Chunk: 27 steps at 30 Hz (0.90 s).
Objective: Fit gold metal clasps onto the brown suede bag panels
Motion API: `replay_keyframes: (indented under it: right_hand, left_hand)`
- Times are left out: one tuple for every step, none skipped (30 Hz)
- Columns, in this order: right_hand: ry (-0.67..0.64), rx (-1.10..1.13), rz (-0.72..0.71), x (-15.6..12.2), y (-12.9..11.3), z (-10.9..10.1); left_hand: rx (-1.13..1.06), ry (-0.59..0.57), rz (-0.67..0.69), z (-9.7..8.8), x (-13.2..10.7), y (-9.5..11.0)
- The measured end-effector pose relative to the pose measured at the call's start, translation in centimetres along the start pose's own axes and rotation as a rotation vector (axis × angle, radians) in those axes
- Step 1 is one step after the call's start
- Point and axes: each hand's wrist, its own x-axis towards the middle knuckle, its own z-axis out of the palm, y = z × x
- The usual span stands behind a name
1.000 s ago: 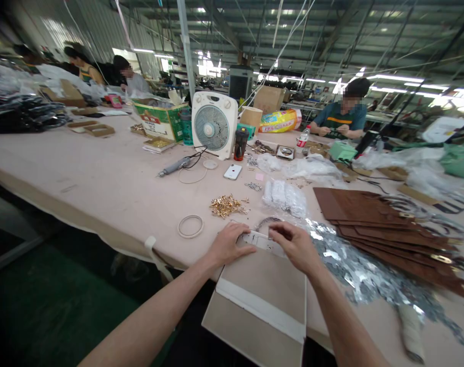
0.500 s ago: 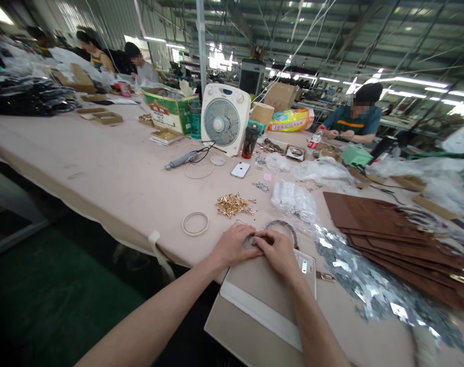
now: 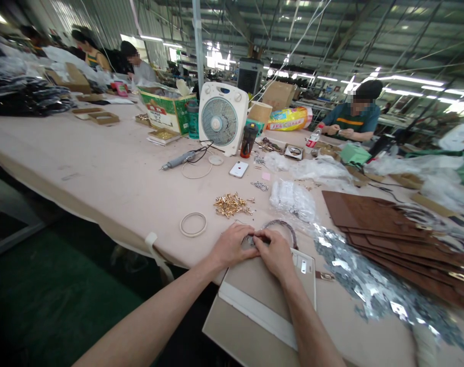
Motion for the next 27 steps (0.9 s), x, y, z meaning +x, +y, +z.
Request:
replay_keyframes:
  right_hand:
    - [0.0,0.009,-0.006,-0.1,0.1,0.0]
    - [-0.002,0.02,-0.012,-0.2,0.2,-0.1]
    - [-0.001,0.033,-0.021,-0.3,0.3,-0.1]
    - [0.004,0.043,-0.033,-0.4,0.4,-0.1]
    - [0.017,0.048,-0.049,-0.5,0.4,-0.2]
    - [0.036,0.047,-0.067,-0.7,0.4,-0.2]
    - [0.054,0.044,-0.085,-0.9,0.4,-0.2]
    - [0.072,0.039,-0.101,-1.0,0.3,-0.2]
    - [0.087,0.033,-0.115,-1.2,0.2,-0.2]
    - [0.101,0.027,-0.127,-1.3,0.1,-0.2]
    - [0.116,0.022,-0.139,-1.4,0.0,-0.1]
    - [0.131,0.02,-0.149,-1.5,-0.1,-0.1]
    - [0.146,0.02,-0.16,-1.6,-0.2,-0.1]
    - [0.156,0.022,-0.169,-1.7,-0.2,-0.1]
    - [0.161,0.026,-0.176,-1.7,-0.3,-0.1]
    - [0.161,0.029,-0.182,-1.7,-0.3,-0.1]
    - [0.157,0.028,-0.186,-1.7,-0.3,-0.1]
    - [0.154,0.025,-0.189,-1.7,-0.3,-0.1]
    - [0.15,0.021,-0.191,-1.7,-0.2,-0.1]
    - [0.147,0.016,-0.192,-1.6,-0.1,-0.1]
    - [0.146,0.013,-0.192,-1.6,0.0,-0.1]
    - [0.145,0.012,-0.191,-1.6,0.1,-0.1]
    - [0.145,0.013,-0.19,-1.5,0.2,0.0]
    - [0.144,0.013,-0.188,-1.5,0.3,0.0]
    - [0.143,0.012,-0.186,-1.5,0.4,0.0]
    - [0.144,0.012,-0.184,-1.5,0.5,0.0]
    - [0.145,0.012,-0.183,-1.4,0.5,0.0]
  left_hand:
    - [-0.01,-0.004,0.002,0.0,0.0,-0.1]
    - [-0.024,-0.01,0.007,0.0,0.1,-0.3]
    - [-0.042,-0.019,0.015,0.0,0.1,-0.5]
    - [-0.059,-0.028,0.021,0.0,0.2,-0.7]
    - [-0.076,-0.039,0.022,-0.1,0.3,-0.9]
    - [-0.091,-0.056,0.018,-0.2,0.5,-1.0]
    - [-0.105,-0.075,0.008,-0.2,0.6,-1.1]
    - [-0.118,-0.094,-0.007,-0.3,0.8,-1.2]
    - [-0.129,-0.113,-0.022,-0.4,1.0,-1.2]
    - [-0.139,-0.13,-0.036,-0.5,1.3,-1.3]
    - [-0.147,-0.145,-0.046,-0.6,1.5,-1.3]
    - [-0.151,-0.16,-0.05,-0.6,1.7,-1.2]
    - [-0.153,-0.172,-0.049,-0.7,1.8,-1.2]
    - [-0.153,-0.183,-0.048,-0.7,1.9,-1.2]
    - [-0.152,-0.19,-0.046,-0.7,2.0,-1.1]
    - [-0.151,-0.192,-0.047,-0.7,2.0,-1.0]
    - [-0.152,-0.192,-0.052,-0.7,2.1,-1.0]
    - [-0.155,-0.19,-0.057,-0.7,2.1,-0.9]
    - [-0.159,-0.186,-0.058,-0.6,2.1,-0.8]
    - [-0.165,-0.182,-0.052,-0.6,2.1,-0.7]
    - [-0.171,-0.178,-0.042,-0.6,2.2,-0.6]
    - [-0.177,-0.177,-0.031,-0.6,2.2,-0.5]
    - [-0.18,-0.177,-0.021,-0.6,2.3,-0.4]
    - [-0.181,-0.178,-0.015,-0.7,2.3,-0.4]
    - [-0.179,-0.182,-0.014,-0.7,2.3,-0.3]
    - [-0.172,-0.182,-0.016,-0.7,2.3,-0.3]
    - [-0.161,-0.181,-0.017,-0.7,2.2,-0.3]
